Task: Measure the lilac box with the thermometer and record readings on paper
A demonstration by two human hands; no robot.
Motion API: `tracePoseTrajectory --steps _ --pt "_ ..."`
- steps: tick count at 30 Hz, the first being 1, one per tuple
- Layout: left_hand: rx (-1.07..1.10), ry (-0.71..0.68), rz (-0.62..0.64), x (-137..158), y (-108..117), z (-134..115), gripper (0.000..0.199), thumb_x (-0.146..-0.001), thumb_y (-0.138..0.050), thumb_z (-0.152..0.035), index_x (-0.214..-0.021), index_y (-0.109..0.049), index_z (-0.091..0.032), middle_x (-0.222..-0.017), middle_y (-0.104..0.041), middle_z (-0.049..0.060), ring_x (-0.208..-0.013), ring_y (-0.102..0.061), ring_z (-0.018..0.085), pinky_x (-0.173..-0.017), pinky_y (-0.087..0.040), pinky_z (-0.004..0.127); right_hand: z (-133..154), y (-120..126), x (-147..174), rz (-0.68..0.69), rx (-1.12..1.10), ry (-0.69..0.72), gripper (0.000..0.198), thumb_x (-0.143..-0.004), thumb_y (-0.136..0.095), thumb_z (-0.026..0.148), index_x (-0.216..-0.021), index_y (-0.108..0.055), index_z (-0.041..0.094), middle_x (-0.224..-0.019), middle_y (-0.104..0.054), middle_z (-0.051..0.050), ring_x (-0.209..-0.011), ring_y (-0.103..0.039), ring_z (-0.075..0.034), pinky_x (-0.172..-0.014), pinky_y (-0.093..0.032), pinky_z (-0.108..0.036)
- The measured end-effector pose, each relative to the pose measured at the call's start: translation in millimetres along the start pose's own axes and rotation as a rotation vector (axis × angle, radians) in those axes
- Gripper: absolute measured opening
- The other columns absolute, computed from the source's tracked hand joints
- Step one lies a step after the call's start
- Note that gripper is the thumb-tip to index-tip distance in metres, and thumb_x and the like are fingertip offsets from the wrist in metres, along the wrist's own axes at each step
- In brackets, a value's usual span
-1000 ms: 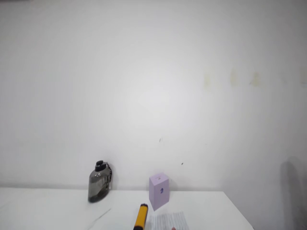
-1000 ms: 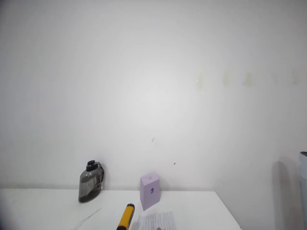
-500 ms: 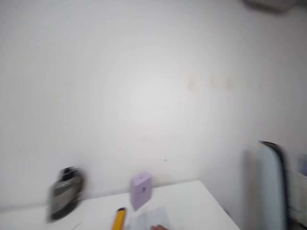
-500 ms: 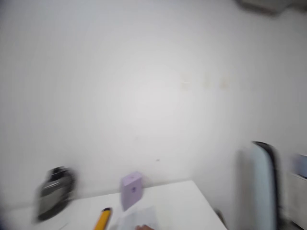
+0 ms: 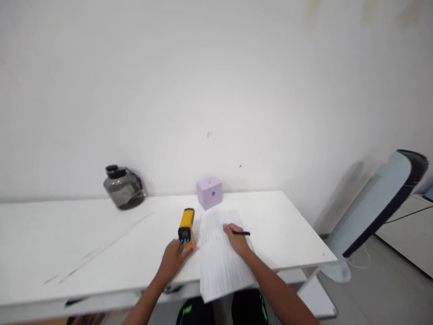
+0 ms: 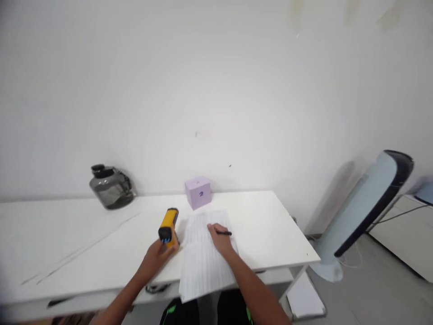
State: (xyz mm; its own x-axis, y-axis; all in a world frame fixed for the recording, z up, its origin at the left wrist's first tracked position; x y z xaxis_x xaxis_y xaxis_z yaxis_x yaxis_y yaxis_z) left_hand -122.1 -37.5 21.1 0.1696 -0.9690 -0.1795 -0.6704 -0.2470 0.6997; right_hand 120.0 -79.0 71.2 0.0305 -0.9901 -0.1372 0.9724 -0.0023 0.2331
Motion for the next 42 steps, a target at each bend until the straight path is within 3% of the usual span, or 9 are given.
tracePoseTrajectory --steps 2,5,14,17,21,25,28,32,42 --pt "-0.037 0.042 0.029 7 0 16 0.034 -0.078 -0.06 -0.05 -0.083 -0.065 -0.018 -0.087 -0.069 0.008 -0.091 -0.063 0.027 -0.082 -0.047 0.035 -34 10 -52 0.004 0.012 -0.049 0.039 -0.085 -0.057 0.053 -0.072 -0.067 0.018 -0.074 -0.066 -0.002 -0.079 -0.061 -0.021 -0.076 -0.048 -0.033" --pt "-0.034 -0.004 0.054 10 -4 13 0.037 -0.077 -0.06 -0.052 -0.091 -0.066 -0.018 -0.091 -0.068 0.007 -0.093 -0.062 0.025 -0.082 -0.046 0.034 -68 9 -89 -0.018 0.021 0.071 0.035 -0.084 -0.056 0.049 -0.091 -0.07 0.018 -0.088 -0.069 -0.006 -0.085 -0.061 -0.023 -0.079 -0.047 -0.034" --pt "-0.019 0.005 -0.004 6 -2 12 0.039 -0.078 -0.062 -0.052 -0.093 -0.068 -0.017 -0.094 -0.07 0.009 -0.09 -0.063 0.025 -0.077 -0.044 0.032 -101 -9 -88 -0.079 0.077 0.085 0.056 -0.082 -0.054 0.029 -0.138 -0.055 0.021 -0.113 -0.068 -0.01 -0.098 -0.062 -0.026 -0.095 -0.044 -0.043" --pt "-0.049 0.015 -0.052 1 -1 -1 0.042 -0.083 -0.055 -0.054 -0.094 -0.068 -0.016 -0.092 -0.071 0.01 -0.086 -0.063 0.024 -0.075 -0.042 0.032 -105 -7 -98 -0.03 -0.026 -0.001 0.063 -0.075 -0.068 0.036 -0.136 -0.057 0.025 -0.117 -0.068 -0.01 -0.095 -0.063 -0.025 -0.095 -0.044 -0.043" --pt "-0.181 -0.006 -0.136 -12 -13 -37 0.044 -0.086 -0.052 -0.054 -0.097 -0.067 -0.014 -0.09 -0.071 0.012 -0.086 -0.064 0.026 -0.077 -0.041 0.034 -91 -23 -109 0.242 -0.275 -0.234 0.078 -0.057 -0.086 0.04 -0.129 -0.061 0.021 -0.124 -0.063 -0.014 -0.103 -0.062 -0.028 -0.091 -0.046 -0.044" --pt "-0.296 -0.128 -0.117 -20 -42 -69 0.035 -0.088 -0.052 -0.044 -0.104 -0.067 -0.017 -0.095 -0.072 0.011 -0.096 -0.064 0.028 -0.091 -0.039 0.038 -43 -39 -112 0.205 -0.493 -0.073 0.077 -0.052 -0.09 0.037 -0.122 -0.061 0.022 -0.119 -0.064 -0.009 -0.109 -0.058 -0.025 -0.093 -0.047 -0.038" --pt "-0.322 -0.107 -0.143 -21 -53 -68 0.036 -0.086 -0.052 -0.04 -0.109 -0.066 -0.016 -0.099 -0.071 0.011 -0.1 -0.063 0.029 -0.093 -0.038 0.039 -33 -60 -111 0.125 -0.674 -0.057 0.06 -0.06 -0.085 0.044 -0.11 -0.063 0.02 -0.096 -0.067 -0.004 -0.09 -0.062 -0.021 -0.086 -0.05 -0.036" --pt "-0.26 -0.039 -0.215 -22 -50 -52 0.046 -0.088 -0.049 -0.047 -0.115 -0.065 -0.014 -0.1 -0.07 0.013 -0.099 -0.062 0.03 -0.086 -0.041 0.039 -41 -87 -117 0.169 -0.883 -0.12 0.058 -0.058 -0.087 0.043 -0.104 -0.064 0.018 -0.091 -0.068 -0.004 -0.085 -0.064 -0.02 -0.082 -0.051 -0.033" --pt "-0.026 -0.055 -0.086 -31 -61 -39 0.053 -0.082 -0.056 -0.039 -0.131 -0.059 -0.018 -0.123 -0.066 0.012 -0.115 -0.061 0.025 -0.101 -0.042 0.036 -82 -86 -131 0.087 -1.044 -0.201 0.057 -0.058 -0.084 0.045 -0.104 -0.064 0.019 -0.09 -0.068 -0.006 -0.087 -0.065 -0.023 -0.071 -0.053 -0.032"
Point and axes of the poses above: each hand's wrist, its own x-axis away from the middle knuckle, its own y-axis out of the back of the hand, z = x × y, the point moved 8 cm from there along -x, towards the middle knuckle
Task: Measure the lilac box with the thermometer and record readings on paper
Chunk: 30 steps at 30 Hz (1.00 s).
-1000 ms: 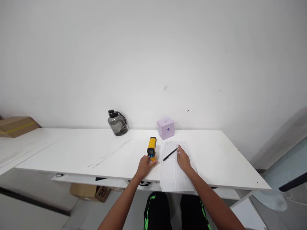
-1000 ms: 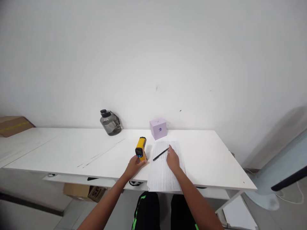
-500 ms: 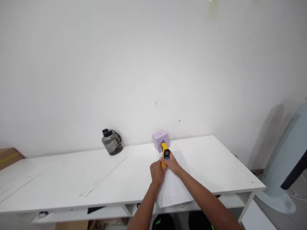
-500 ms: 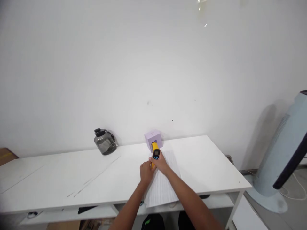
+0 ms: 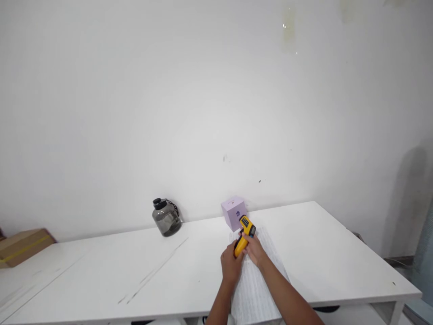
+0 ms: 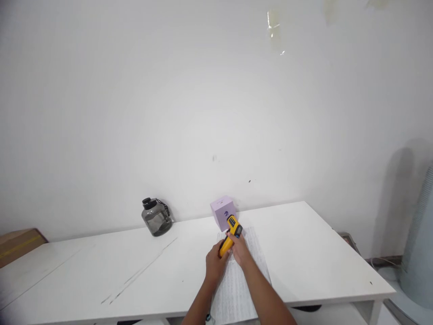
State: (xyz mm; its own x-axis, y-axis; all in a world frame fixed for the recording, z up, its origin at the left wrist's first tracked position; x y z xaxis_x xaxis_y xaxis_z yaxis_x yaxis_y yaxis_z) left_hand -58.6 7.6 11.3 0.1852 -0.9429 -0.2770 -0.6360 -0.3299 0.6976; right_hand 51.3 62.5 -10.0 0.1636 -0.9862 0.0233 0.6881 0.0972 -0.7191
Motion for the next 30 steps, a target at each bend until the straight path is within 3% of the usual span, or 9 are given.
tracePoseTrajectory --steps 9,15,30 --pt "0.231 0.131 -0.147 -3 -2 31 0.057 -0.085 -0.048 -0.035 -0.137 -0.045 -0.009 -0.142 -0.051 0.018 -0.13 -0.051 0.023 -0.109 -0.04 0.034 3 -7 -20 -0.001 -0.139 0.038 0.057 -0.052 -0.09 0.031 -0.103 -0.066 0.022 -0.102 -0.07 -0.006 -0.102 -0.064 -0.025 -0.093 -0.051 -0.038" --pt "0.229 0.081 -0.175 -4 -1 32 0.041 -0.086 -0.043 -0.03 -0.123 -0.053 -0.015 -0.13 -0.059 0.015 -0.123 -0.056 0.023 -0.109 -0.042 0.037 4 -12 -27 0.017 -0.096 0.035 0.056 -0.054 -0.09 0.033 -0.103 -0.067 0.019 -0.102 -0.069 -0.006 -0.095 -0.064 -0.021 -0.091 -0.049 -0.034" --pt "0.31 0.07 -0.221 -3 4 33 0.047 -0.077 -0.053 -0.037 -0.116 -0.059 -0.012 -0.122 -0.063 0.016 -0.116 -0.058 0.027 -0.104 -0.044 0.041 -3 -10 -32 0.035 -0.072 0.01 0.055 -0.051 -0.092 0.036 -0.097 -0.065 0.02 -0.097 -0.066 -0.003 -0.089 -0.061 -0.018 -0.085 -0.048 -0.032"
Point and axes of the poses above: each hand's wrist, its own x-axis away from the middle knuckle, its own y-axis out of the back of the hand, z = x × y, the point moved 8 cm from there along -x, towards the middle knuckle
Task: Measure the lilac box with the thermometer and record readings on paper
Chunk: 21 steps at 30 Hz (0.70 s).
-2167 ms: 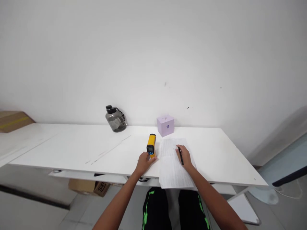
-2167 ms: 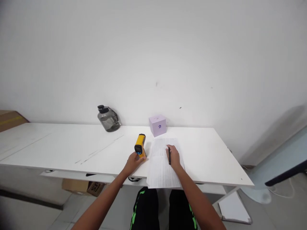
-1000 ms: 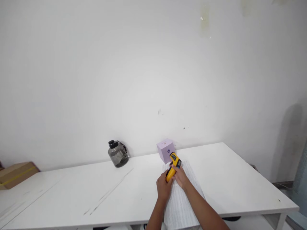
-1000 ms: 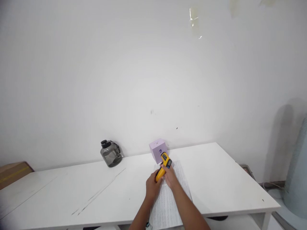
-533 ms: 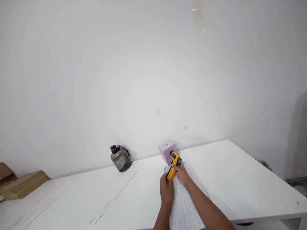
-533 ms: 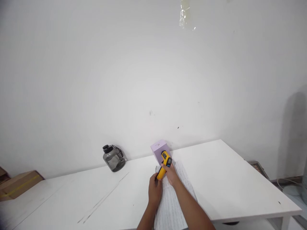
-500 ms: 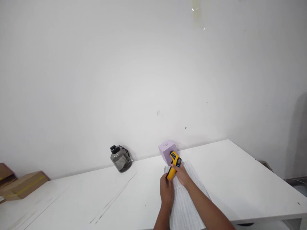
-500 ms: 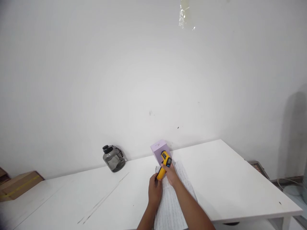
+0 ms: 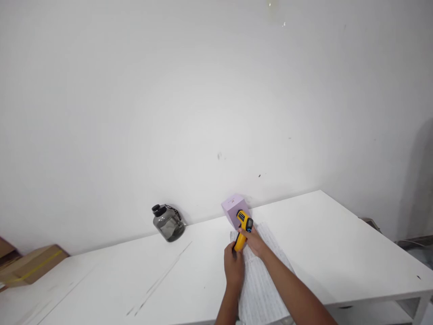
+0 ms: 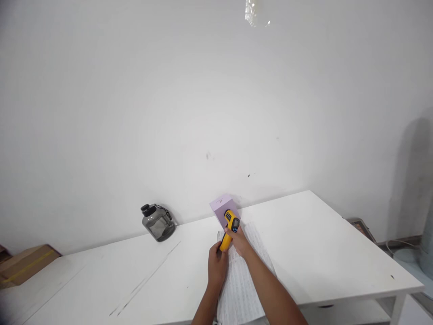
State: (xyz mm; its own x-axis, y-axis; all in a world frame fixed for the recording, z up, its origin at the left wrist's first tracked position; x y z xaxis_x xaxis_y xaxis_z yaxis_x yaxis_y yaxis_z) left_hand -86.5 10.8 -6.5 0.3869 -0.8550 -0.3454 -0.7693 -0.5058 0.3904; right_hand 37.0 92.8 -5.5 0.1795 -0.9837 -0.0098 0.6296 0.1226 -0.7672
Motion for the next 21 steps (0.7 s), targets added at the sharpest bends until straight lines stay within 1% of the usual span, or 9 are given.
tracePoseTrajectory --steps 4,8,12,14,16,19,20,21 --pt "-0.03 -0.03 -0.002 1 0 -4 0.047 -0.077 -0.053 -0.037 -0.116 -0.059 -0.011 -0.121 -0.064 0.016 -0.117 -0.058 0.027 -0.103 -0.045 0.04 -1 -1 2 0.032 0.0 -0.012 0.053 -0.053 -0.091 0.037 -0.096 -0.064 0.021 -0.096 -0.066 -0.003 -0.09 -0.061 -0.018 -0.084 -0.049 -0.032" --pt "-0.056 -0.034 0.007 1 -1 -4 0.049 -0.078 -0.053 -0.037 -0.119 -0.058 -0.011 -0.122 -0.063 0.017 -0.116 -0.059 0.026 -0.101 -0.046 0.038 1 -2 1 0.04 0.087 0.021 0.051 -0.058 -0.088 0.041 -0.098 -0.063 0.02 -0.1 -0.067 -0.005 -0.092 -0.062 -0.02 -0.085 -0.05 -0.034" --pt "-0.14 -0.023 0.027 3 -2 -13 0.058 -0.073 -0.062 -0.035 -0.126 -0.055 -0.014 -0.124 -0.063 0.016 -0.116 -0.059 0.027 -0.098 -0.047 0.038 7 -7 10 0.074 0.315 0.092 0.057 -0.063 -0.084 0.046 -0.108 -0.062 0.02 -0.109 -0.068 -0.008 -0.098 -0.064 -0.024 -0.091 -0.05 -0.04" --pt "-0.146 -0.014 0.031 4 -1 -20 0.053 -0.073 -0.063 -0.035 -0.122 -0.058 -0.017 -0.12 -0.065 0.014 -0.113 -0.061 0.028 -0.091 -0.05 0.039 9 -12 21 0.121 0.487 0.134 0.063 -0.067 -0.081 0.048 -0.119 -0.058 0.021 -0.115 -0.067 -0.009 -0.105 -0.064 -0.026 -0.097 -0.049 -0.043" --pt "-0.109 0.007 0.047 6 0 -27 0.043 -0.075 -0.061 -0.035 -0.114 -0.061 -0.018 -0.109 -0.069 0.013 -0.103 -0.064 0.028 -0.082 -0.051 0.037 9 -20 34 0.212 0.704 0.197 0.065 -0.073 -0.075 0.05 -0.128 -0.055 0.022 -0.119 -0.067 -0.01 -0.109 -0.063 -0.027 -0.099 -0.047 -0.046" --pt "-0.019 0.064 0.064 8 2 -30 0.028 -0.076 -0.061 -0.036 -0.098 -0.063 -0.017 -0.091 -0.07 0.009 -0.086 -0.066 0.024 -0.072 -0.049 0.032 9 -37 53 0.405 0.979 0.378 0.053 -0.089 -0.057 0.052 -0.131 -0.056 0.021 -0.127 -0.065 -0.012 -0.114 -0.061 -0.027 -0.102 -0.046 -0.047" --pt "0.001 0.102 0.073 9 1 -29 0.026 -0.077 -0.06 -0.038 -0.093 -0.062 -0.017 -0.086 -0.069 0.008 -0.08 -0.065 0.022 -0.069 -0.048 0.031 10 -40 56 0.433 1.034 0.451 0.049 -0.094 -0.047 0.051 -0.13 -0.058 0.021 -0.129 -0.064 -0.012 -0.118 -0.059 -0.027 -0.104 -0.044 -0.046" --pt "0.006 0.146 0.064 11 2 -26 0.025 -0.078 -0.06 -0.04 -0.089 -0.061 -0.018 -0.081 -0.068 0.006 -0.076 -0.064 0.021 -0.066 -0.047 0.03 13 -41 58 0.417 1.081 0.518 0.047 -0.098 -0.038 0.048 -0.128 -0.06 0.02 -0.131 -0.063 -0.012 -0.121 -0.058 -0.026 -0.106 -0.042 -0.045"
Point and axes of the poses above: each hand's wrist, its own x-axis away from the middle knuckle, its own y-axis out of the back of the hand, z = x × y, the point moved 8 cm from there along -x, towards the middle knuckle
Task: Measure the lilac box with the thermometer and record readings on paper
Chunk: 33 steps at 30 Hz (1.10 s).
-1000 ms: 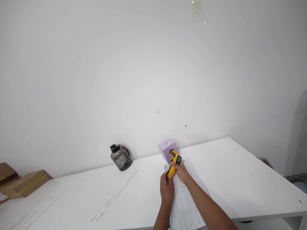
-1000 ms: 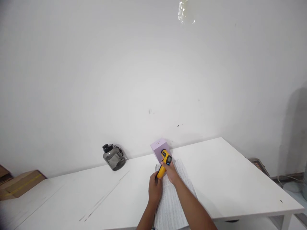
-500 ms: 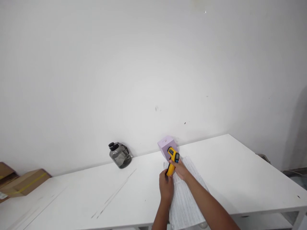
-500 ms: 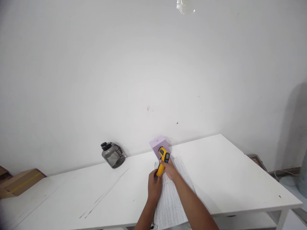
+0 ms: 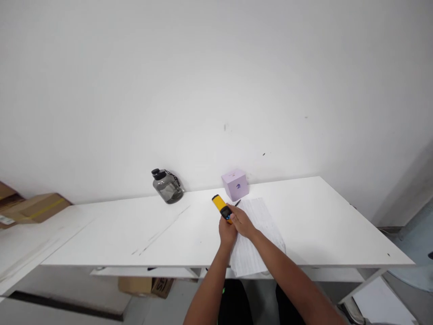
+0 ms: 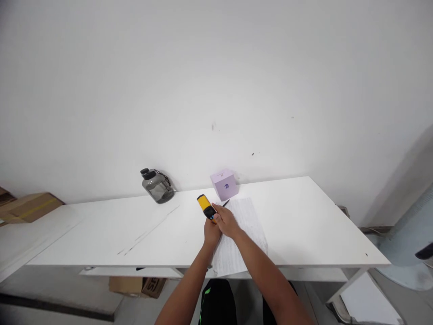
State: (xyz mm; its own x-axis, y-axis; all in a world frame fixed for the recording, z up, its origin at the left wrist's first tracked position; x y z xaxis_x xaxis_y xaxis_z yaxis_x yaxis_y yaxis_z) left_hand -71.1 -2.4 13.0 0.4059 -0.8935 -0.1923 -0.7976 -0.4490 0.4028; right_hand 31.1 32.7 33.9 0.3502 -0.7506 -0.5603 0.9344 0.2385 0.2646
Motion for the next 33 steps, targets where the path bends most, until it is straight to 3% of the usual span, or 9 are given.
tracePoseTrajectory --steps 3,5,8,10,13,18,24,28,33 --pt "-0.043 0.095 -0.086 2 6 8 0.021 -0.078 -0.06 -0.039 -0.084 -0.056 -0.019 -0.076 -0.065 0.003 -0.071 -0.061 0.019 -0.064 -0.044 0.029 -9 12 -3 -0.136 0.236 -0.054 0.051 -0.101 -0.023 0.037 -0.124 -0.065 0.019 -0.131 -0.064 -0.012 -0.13 -0.051 -0.025 -0.111 -0.036 -0.045" --pt "-0.067 0.094 -0.109 2 8 9 0.018 -0.077 -0.061 -0.034 -0.085 -0.054 -0.02 -0.079 -0.065 0.003 -0.072 -0.061 0.018 -0.065 -0.043 0.029 -20 14 -6 -0.125 0.417 -0.158 0.048 -0.099 -0.027 0.027 -0.133 -0.059 0.018 -0.139 -0.059 -0.011 -0.137 -0.044 -0.026 -0.113 -0.032 -0.048" --pt "-0.063 0.077 -0.062 0 3 9 0.017 -0.075 -0.062 -0.029 -0.086 -0.053 -0.02 -0.083 -0.066 0.004 -0.075 -0.062 0.019 -0.066 -0.044 0.029 -33 3 -7 0.08 0.625 -0.25 0.058 -0.091 -0.038 0.015 -0.148 -0.042 0.022 -0.153 -0.044 -0.009 -0.147 -0.027 -0.027 -0.116 -0.022 -0.054" --pt "-0.053 0.075 -0.048 -1 2 8 0.017 -0.077 -0.061 -0.031 -0.087 -0.053 -0.02 -0.086 -0.066 0.006 -0.079 -0.063 0.02 -0.068 -0.045 0.03 -35 -9 -6 0.235 0.71 -0.235 0.059 -0.089 -0.041 0.014 -0.147 -0.043 0.027 -0.155 -0.04 -0.006 -0.148 -0.021 -0.028 -0.116 -0.014 -0.058" --pt "-0.007 0.083 -0.073 -1 4 9 0.02 -0.08 -0.061 -0.037 -0.089 -0.055 -0.02 -0.087 -0.067 0.006 -0.081 -0.063 0.02 -0.071 -0.046 0.031 -29 -16 -5 0.303 0.818 -0.198 0.046 -0.092 -0.041 0.019 -0.135 -0.056 0.028 -0.146 -0.052 -0.008 -0.143 -0.03 -0.029 -0.115 -0.005 -0.061" --pt "0.007 0.125 -0.165 2 11 9 0.022 -0.081 -0.06 -0.04 -0.089 -0.055 -0.02 -0.085 -0.067 0.005 -0.077 -0.062 0.019 -0.07 -0.047 0.03 -19 -3 -4 0.09 0.974 -0.255 0.032 -0.093 -0.044 0.026 -0.108 -0.07 0.015 -0.114 -0.064 -0.02 -0.115 -0.049 -0.034 -0.111 -0.015 -0.06" --pt "-0.113 0.086 -0.063 4 4 0 0.024 -0.084 -0.056 -0.044 -0.085 -0.054 -0.021 -0.085 -0.067 0.006 -0.079 -0.063 0.02 -0.07 -0.045 0.03 -19 13 -16 0.04 0.885 -0.302 0.023 -0.089 -0.048 0.017 -0.105 -0.065 0.016 -0.106 -0.065 -0.019 -0.107 -0.053 -0.032 -0.107 -0.025 -0.056" --pt "-0.299 0.047 0.045 1 -7 -4 0.031 -0.084 -0.054 -0.051 -0.082 -0.056 -0.021 -0.078 -0.065 0.006 -0.078 -0.063 0.022 -0.07 -0.04 0.031 -18 55 -21 -0.074 0.762 -0.406 0.028 -0.099 -0.032 0.025 -0.113 -0.055 0.017 -0.104 -0.063 -0.015 -0.087 -0.058 -0.024 -0.082 -0.043 -0.039" --pt "-0.47 -0.016 0.096 -3 -14 -12 0.036 -0.086 -0.05 -0.054 -0.082 -0.059 -0.019 -0.078 -0.066 0.009 -0.084 -0.064 0.026 -0.076 -0.039 0.034 2 92 11 -0.339 0.414 -0.23 0.024 -0.09 -0.048 0.044 -0.08 -0.049 0.022 -0.09 -0.057 -0.005 -0.08 -0.054 -0.019 -0.074 -0.044 -0.031"
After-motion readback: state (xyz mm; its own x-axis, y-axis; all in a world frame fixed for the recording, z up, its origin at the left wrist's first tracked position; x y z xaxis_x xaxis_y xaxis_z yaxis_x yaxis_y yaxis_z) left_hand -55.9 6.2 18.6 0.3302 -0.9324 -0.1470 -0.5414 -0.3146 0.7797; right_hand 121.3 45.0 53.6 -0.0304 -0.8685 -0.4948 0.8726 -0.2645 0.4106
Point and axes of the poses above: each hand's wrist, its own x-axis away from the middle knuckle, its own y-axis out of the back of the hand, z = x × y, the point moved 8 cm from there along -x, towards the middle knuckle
